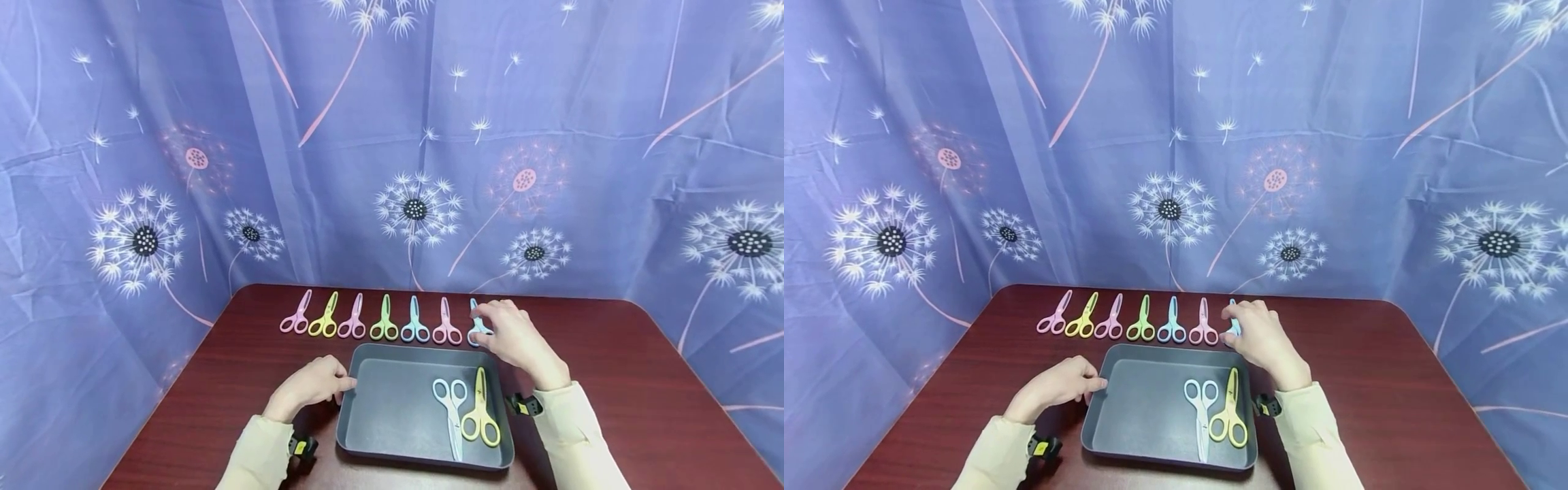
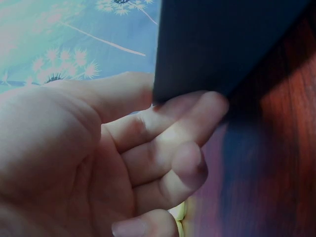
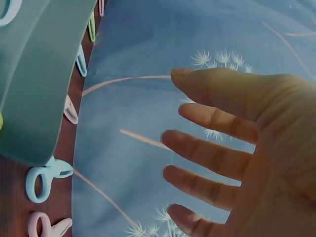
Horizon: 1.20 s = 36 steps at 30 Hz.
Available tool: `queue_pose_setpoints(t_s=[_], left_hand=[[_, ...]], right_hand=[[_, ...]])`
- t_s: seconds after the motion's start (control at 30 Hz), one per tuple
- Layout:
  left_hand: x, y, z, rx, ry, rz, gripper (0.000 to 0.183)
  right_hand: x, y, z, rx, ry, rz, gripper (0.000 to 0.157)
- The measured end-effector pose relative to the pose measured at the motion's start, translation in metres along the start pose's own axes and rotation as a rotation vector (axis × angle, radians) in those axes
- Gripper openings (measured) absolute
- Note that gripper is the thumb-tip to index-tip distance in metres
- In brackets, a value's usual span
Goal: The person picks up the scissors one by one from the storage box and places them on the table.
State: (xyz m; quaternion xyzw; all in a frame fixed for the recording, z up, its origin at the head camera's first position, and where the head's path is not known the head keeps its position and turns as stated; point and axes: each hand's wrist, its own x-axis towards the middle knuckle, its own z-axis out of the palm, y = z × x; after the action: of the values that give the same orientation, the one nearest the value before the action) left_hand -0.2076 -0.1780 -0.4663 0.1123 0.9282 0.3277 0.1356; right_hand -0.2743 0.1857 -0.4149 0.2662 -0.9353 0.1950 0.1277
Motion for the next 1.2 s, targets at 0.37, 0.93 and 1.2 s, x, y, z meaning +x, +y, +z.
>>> queue_pose_setpoints(t_s=[0.37,0.93,1.2], left_hand=[[-0.005,-0.003,0.003,-0.081,-0.021,-0.005,0.033],[-0.001,0.002,0.0,-0.054,-0.014,0.001,0.034],[-0.001,0.001,0.001,-0.05,-0.011,0.006,0.034]], right_hand=[[-0.005,-0.013,0.019,-0.049,-0.038,-0.253,0.028],[0.001,-0.037,0.043,-0.188,-0.427,-0.586,0.016],[0.001,-0.038,0.045,-0.14,-0.497,-0.633,0.021]])
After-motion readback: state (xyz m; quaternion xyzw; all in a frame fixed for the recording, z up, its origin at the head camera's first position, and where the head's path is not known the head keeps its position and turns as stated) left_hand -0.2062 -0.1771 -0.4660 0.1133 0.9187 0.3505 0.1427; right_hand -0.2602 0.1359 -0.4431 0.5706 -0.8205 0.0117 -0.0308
